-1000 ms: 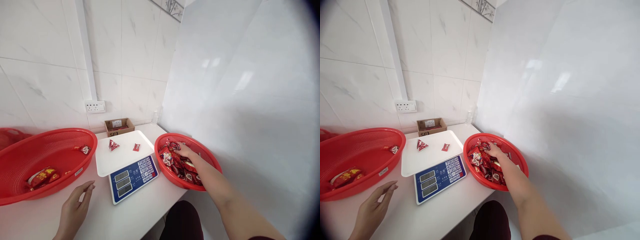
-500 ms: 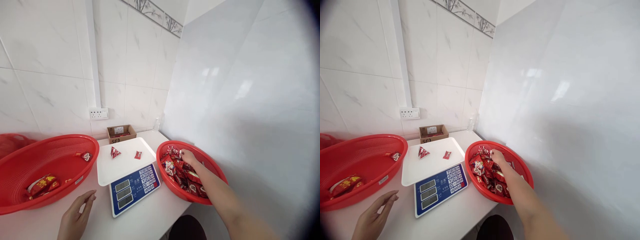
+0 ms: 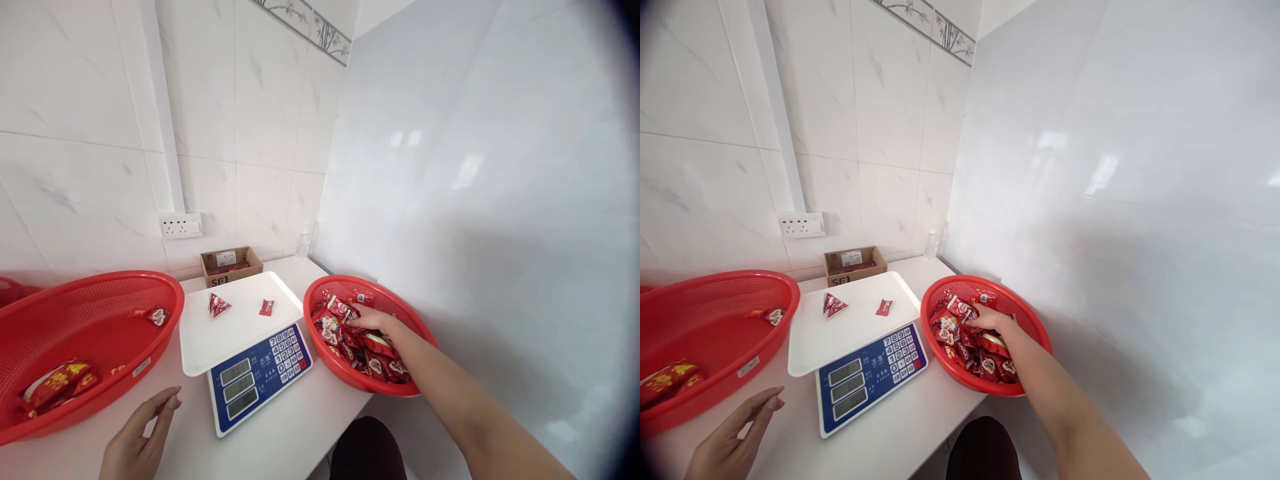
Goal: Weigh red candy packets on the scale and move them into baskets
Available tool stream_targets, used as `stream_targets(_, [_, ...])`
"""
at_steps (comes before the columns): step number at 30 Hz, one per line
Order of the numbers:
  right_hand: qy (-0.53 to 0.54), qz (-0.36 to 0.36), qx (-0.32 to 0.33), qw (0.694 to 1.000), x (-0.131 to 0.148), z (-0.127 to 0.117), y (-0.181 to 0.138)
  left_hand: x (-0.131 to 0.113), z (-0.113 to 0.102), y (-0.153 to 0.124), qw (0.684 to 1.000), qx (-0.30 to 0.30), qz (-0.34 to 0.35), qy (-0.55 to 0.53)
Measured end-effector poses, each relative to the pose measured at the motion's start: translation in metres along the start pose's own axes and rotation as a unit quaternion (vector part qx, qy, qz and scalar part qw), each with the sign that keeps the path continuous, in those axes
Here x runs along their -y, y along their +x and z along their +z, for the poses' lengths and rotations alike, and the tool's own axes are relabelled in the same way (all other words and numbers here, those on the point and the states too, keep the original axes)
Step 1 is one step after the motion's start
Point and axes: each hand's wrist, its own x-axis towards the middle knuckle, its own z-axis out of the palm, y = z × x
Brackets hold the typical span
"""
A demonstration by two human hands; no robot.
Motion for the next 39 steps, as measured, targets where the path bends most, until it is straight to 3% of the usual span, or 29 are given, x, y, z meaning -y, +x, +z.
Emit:
stream_targets(5, [-0.005, 0.029, -0.033, 0.999, -0.004, 0.006, 0.006, 0.007, 0.001, 0.001, 1.0, 0.018, -0.018, 0.013])
stream_targets(17, [0.098, 0.02, -0.097, 0.99, 0.009, -0.033, -0.017, -0.005, -0.002, 0.0, 1.0, 0.009, -0.015, 0.013])
stream_targets(23, [0.136, -0.015, -0.113, 0.984, 0.046, -0.036, -0.02, -0.015, -0.002, -0.003, 0.999, 0.001, 0.029, -0.013])
stream_targets(26, [0.191, -0.061, -0.068, 0.977, 0.084, -0.02, -0.023, -0.021, -0.003, -0.004, 0.999, 0.003, 0.038, -0.024])
stream_targets(29, [0.233, -0.09, 0.021, 0.968, 0.127, 0.008, -0.03, -0.024, -0.004, -0.005, 0.999, 0.004, 0.04, -0.031])
stream_targets(34, [0.195, -0.152, 0.152, 0.957, 0.176, 0.064, -0.028, -0.024, -0.006, -0.006, 0.998, 0.009, 0.04, -0.043])
stream_targets(36, [0.117, -0.179, 0.129, 0.968, 0.183, 0.084, -0.02, -0.023, -0.006, -0.007, 0.998, 0.012, 0.037, -0.041])
stream_targets(39, [-0.001, -0.199, 0.041, 0.979, 0.187, 0.107, -0.004, -0.022, -0.007, -0.008, 0.999, 0.015, 0.032, -0.036])
